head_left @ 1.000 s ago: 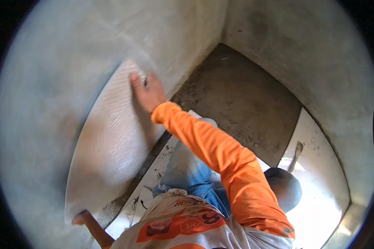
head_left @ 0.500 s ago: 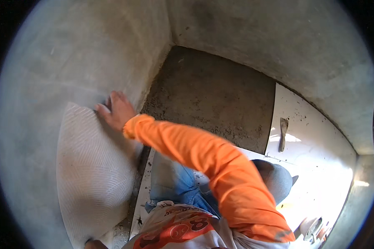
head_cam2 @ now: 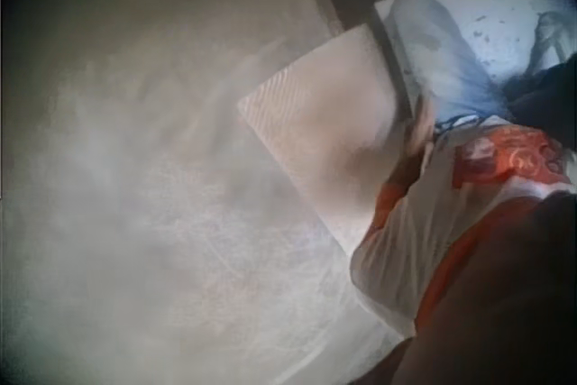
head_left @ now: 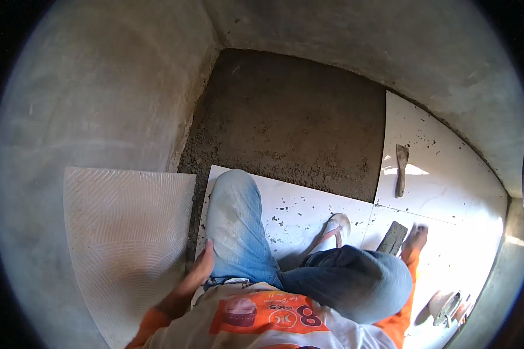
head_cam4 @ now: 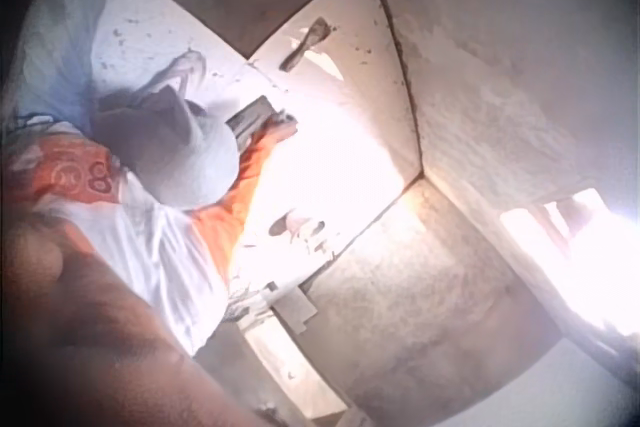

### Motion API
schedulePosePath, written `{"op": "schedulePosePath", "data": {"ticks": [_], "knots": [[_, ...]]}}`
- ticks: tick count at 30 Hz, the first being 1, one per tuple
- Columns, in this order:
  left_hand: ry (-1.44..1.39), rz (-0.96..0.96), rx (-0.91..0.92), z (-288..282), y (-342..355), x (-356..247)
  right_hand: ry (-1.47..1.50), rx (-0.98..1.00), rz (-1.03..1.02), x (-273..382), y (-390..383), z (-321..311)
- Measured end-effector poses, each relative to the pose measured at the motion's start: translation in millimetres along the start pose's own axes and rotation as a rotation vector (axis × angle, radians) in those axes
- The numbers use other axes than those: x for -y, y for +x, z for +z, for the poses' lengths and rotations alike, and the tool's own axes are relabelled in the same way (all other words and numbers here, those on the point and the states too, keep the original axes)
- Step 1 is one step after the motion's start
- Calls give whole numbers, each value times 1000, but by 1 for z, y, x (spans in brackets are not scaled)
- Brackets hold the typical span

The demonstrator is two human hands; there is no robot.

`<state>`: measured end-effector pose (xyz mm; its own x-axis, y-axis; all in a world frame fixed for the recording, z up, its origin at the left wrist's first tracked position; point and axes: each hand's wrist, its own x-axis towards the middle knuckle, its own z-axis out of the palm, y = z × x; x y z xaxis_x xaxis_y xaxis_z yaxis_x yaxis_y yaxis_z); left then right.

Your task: The person lifts a large ceramic tile and then uses a trowel to spread and level mortar onto the concrete floor. They also handle a putty knife and reach for a bucket of mortar.

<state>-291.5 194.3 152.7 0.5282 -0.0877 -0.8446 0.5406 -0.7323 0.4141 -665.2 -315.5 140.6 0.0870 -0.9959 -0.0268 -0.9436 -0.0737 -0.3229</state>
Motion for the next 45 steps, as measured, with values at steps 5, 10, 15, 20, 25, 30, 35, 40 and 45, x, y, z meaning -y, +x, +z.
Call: {"op": "schedulePosePath", "data": {"ticks": [5, 10, 15, 20, 25, 30, 35, 40, 45], "knots": [[118, 204, -89, 5, 21, -19, -437, 11, 449, -77, -127, 39], [216, 328, -141, -1, 23, -35, -280, -92, 546, -87, -145, 71], [716, 465, -210, 10, -6, -101, -259, 3, 606, -62, -167, 48], [724, 720, -300, 5, 22, -126, -80, 82, 574, -96, -189, 65], [358, 828, -307, 7, 91, -175, -32, 125, 575, -88, -172, 54], [620, 932, -644, -28, 242, -148, -44, -34, 413, -102, -169, 64], [1406, 981, -1008, 9, 295, -105, -22, 62, 531, -89, -158, 42], [1471, 1172, -1187, -14, 334, -88, -195, 32, 492, -69, -142, 51], [1464, 1039, -581, 22, 319, -102, -64, 13, 319, 0, -88, 5]]}}
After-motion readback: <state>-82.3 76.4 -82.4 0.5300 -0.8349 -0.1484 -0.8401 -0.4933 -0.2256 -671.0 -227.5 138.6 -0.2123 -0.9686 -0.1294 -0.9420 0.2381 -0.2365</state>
